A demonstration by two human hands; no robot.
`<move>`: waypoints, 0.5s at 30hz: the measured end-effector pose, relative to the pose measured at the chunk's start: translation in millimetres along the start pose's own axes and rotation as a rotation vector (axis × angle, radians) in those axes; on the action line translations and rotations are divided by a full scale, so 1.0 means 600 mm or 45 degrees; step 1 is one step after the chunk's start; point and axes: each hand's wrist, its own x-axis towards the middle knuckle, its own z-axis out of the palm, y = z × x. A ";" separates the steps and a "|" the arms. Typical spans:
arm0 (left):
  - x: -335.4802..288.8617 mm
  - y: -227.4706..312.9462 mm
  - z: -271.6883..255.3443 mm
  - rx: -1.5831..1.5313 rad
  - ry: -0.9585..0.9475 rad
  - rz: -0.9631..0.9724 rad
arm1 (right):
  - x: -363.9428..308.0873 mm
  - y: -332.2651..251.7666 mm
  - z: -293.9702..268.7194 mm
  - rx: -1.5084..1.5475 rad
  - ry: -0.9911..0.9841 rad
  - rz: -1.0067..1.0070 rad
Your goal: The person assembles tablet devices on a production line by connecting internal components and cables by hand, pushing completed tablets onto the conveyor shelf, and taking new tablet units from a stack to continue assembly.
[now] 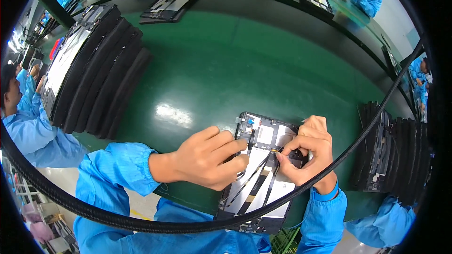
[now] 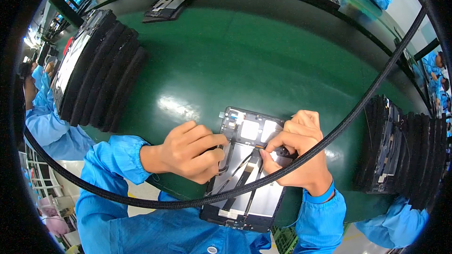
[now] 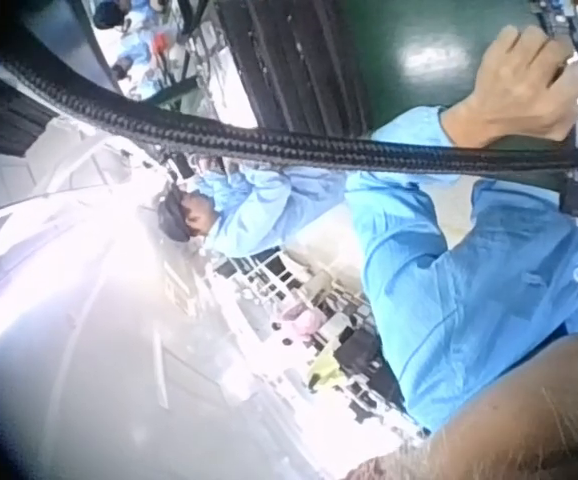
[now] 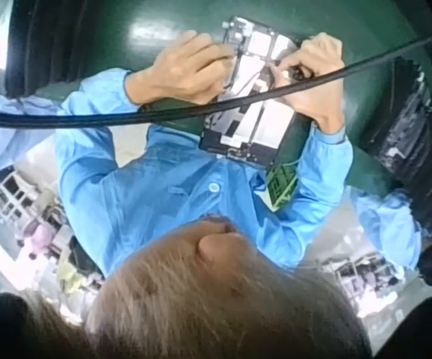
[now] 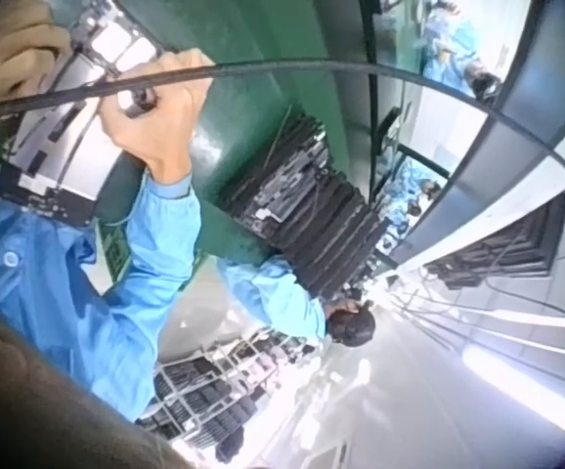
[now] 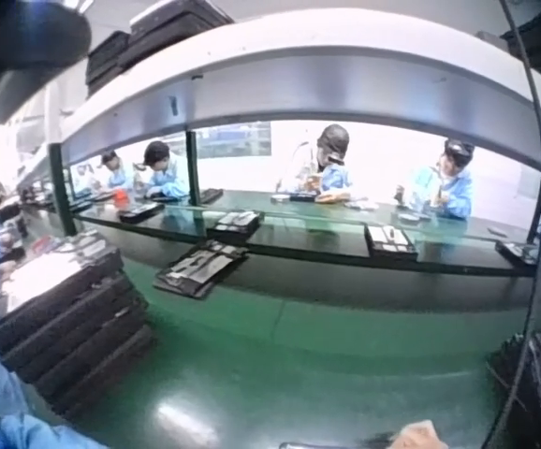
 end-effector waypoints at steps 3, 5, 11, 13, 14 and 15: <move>-0.006 -0.009 0.007 0.121 -0.001 0.155 | -0.005 -0.003 -0.015 -0.040 0.024 0.027; -0.005 -0.017 0.011 0.163 0.008 0.244 | -0.011 -0.002 -0.021 -0.081 0.043 0.046; 0.034 -0.038 0.022 -0.088 -0.062 0.435 | -0.028 -0.003 -0.044 0.129 -0.111 0.289; 0.051 -0.033 0.031 -0.280 -0.146 0.493 | -0.034 -0.008 -0.041 0.207 -0.052 0.432; 0.057 -0.030 0.031 -0.281 -0.144 0.502 | -0.037 -0.008 -0.039 0.287 -0.001 0.571; 0.064 -0.025 0.029 -0.393 -0.190 0.465 | -0.042 0.001 -0.039 0.331 -0.002 0.574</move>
